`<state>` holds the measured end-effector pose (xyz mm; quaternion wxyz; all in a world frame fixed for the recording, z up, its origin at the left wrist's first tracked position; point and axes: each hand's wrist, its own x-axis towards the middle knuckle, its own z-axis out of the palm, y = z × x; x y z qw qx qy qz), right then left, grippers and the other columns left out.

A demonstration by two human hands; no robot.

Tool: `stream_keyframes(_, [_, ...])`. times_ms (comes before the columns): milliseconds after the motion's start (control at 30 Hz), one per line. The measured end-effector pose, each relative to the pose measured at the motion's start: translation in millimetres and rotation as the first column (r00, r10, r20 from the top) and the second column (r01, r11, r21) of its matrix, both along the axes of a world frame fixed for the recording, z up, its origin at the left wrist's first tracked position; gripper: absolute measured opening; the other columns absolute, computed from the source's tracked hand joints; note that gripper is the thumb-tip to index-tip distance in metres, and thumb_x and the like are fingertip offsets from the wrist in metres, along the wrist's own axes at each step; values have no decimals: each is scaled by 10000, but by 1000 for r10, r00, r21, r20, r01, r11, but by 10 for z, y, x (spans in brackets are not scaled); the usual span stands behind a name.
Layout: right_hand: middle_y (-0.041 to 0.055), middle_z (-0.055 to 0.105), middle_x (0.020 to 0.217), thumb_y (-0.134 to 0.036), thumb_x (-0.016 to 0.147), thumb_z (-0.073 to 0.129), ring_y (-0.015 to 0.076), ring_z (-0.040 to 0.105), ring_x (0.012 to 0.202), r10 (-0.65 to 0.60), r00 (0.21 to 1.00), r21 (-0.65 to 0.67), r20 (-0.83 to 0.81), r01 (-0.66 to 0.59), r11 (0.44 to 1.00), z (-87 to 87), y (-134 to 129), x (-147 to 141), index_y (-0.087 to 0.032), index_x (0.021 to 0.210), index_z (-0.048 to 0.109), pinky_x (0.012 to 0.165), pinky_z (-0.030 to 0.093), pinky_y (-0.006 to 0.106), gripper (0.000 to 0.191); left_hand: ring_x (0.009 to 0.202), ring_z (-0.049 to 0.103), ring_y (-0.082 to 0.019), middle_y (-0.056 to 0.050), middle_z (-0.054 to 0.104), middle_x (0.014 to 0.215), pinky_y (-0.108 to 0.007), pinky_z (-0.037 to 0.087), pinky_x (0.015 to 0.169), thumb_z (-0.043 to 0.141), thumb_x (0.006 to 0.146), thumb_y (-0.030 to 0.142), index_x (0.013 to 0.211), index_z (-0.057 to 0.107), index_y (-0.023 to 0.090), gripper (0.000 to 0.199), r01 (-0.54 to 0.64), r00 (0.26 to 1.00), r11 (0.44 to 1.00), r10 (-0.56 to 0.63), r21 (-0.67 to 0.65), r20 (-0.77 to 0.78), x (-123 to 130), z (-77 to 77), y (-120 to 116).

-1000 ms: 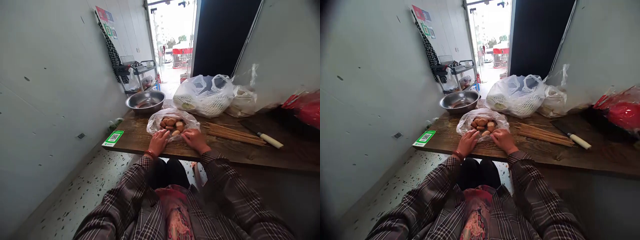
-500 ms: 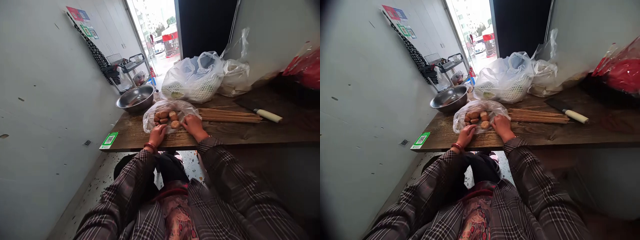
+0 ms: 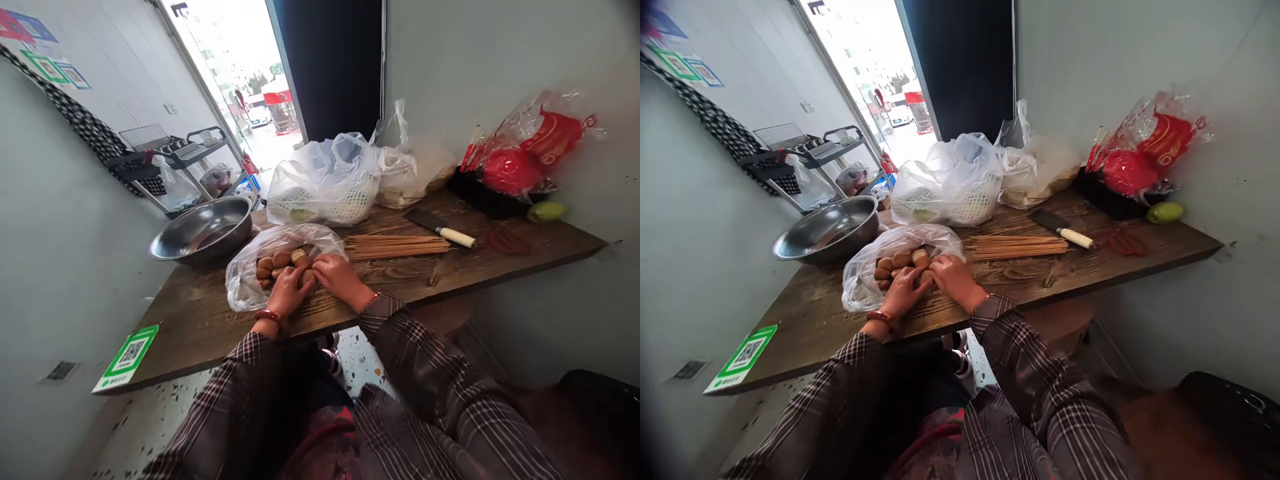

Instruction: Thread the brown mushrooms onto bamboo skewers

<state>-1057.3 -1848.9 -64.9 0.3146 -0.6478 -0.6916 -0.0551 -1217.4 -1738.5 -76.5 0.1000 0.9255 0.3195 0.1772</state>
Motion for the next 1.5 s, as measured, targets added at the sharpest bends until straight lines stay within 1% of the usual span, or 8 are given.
stream_keyframes(100, [66, 723, 1262, -246, 1045, 512, 185, 647, 1197, 219, 968, 307, -125, -172, 936, 219, -99, 121, -225, 1151, 720, 1023, 519, 338, 234, 1080, 635, -302, -115, 661, 1110, -466, 505, 1008, 677, 856, 388, 1237, 666, 187, 431, 37, 999, 999, -36, -22, 37, -32, -18, 37])
stream_keyframes(200, [76, 727, 1211, -311, 1070, 443, 183, 695, 1068, 135, 937, 443, -322, 24, 896, 435, -70, 533, -227, 1193, 691, 866, 567, 307, 290, 1100, 646, -311, -117, 679, 1132, -481, 501, 1019, 709, 807, 389, 1154, 658, 184, 407, 30, 997, 994, -22, -103, 79, -61, 48, 11])
stream_keyframes(333, [110, 750, 1112, -320, 1070, 411, 218, 698, 1038, -252, 941, 27, -226, 264, 964, 414, 161, 1207, -186, 1106, 714, 887, 523, 316, 333, 1033, 673, -302, -89, 705, 1100, -472, 531, 955, 771, 698, 350, 1047, 623, 207, 405, -32, 988, 976, 64, -215, 142, -92, 244, -20])
stream_keyframes(667, [153, 676, 1325, -390, 958, 637, 288, 623, 1180, -115, 992, -271, 43, 123, 955, -63, 533, 1355, -202, 1366, 651, 972, 451, 357, 449, 1014, 674, -270, -64, 722, 1050, -441, 541, 945, 745, 758, 316, 1016, 641, 203, 300, -46, 909, 976, 129, -213, 395, 194, 587, -25])
stream_keyframes(767, [172, 608, 1386, -431, 962, 628, 313, 600, 1191, -85, 988, -344, 129, 125, 931, -74, 532, 1367, -241, 1408, 635, 963, 447, 380, 485, 999, 671, -251, -65, 706, 1066, -403, 552, 910, 756, 774, 251, 1086, 615, 212, 345, 137, 922, 982, -77, -133, 379, 512, 556, -304])
stream_keyframes(967, [155, 639, 1195, -397, 987, 606, 291, 610, 1095, -93, 981, -346, 171, 148, 927, -41, 439, 1459, -208, 1243, 729, 904, 457, 361, 341, 1059, 666, -241, -116, 661, 1236, -360, 556, 902, 684, 834, 178, 1107, 572, 196, 296, 604, 796, 764, -591, -228, 130, 935, 366, -586])
stream_keyframes(1200, [169, 614, 1250, -427, 950, 678, 297, 611, 1115, -138, 983, -287, 121, 168, 943, -84, 401, 1478, -167, 1382, 621, 937, 474, 366, 508, 1157, 610, -285, -111, 634, 1203, -471, 484, 1030, 657, 825, 172, 1078, 541, 204, 281, 165, 976, 962, -127, -220, 176, 793, 67, 186])
stream_keyframes(1500, [116, 641, 1106, -466, 978, 622, 231, 636, 888, -108, 986, -219, 129, 135, 966, -157, 348, 1565, -209, 1081, 780, 758, 470, 328, 319, 1095, 610, -283, -81, 652, 1101, -442, 469, 1018, 707, 780, 220, 1009, 572, 197, 267, -73, 945, 953, 161, -295, 285, 775, 53, 568])
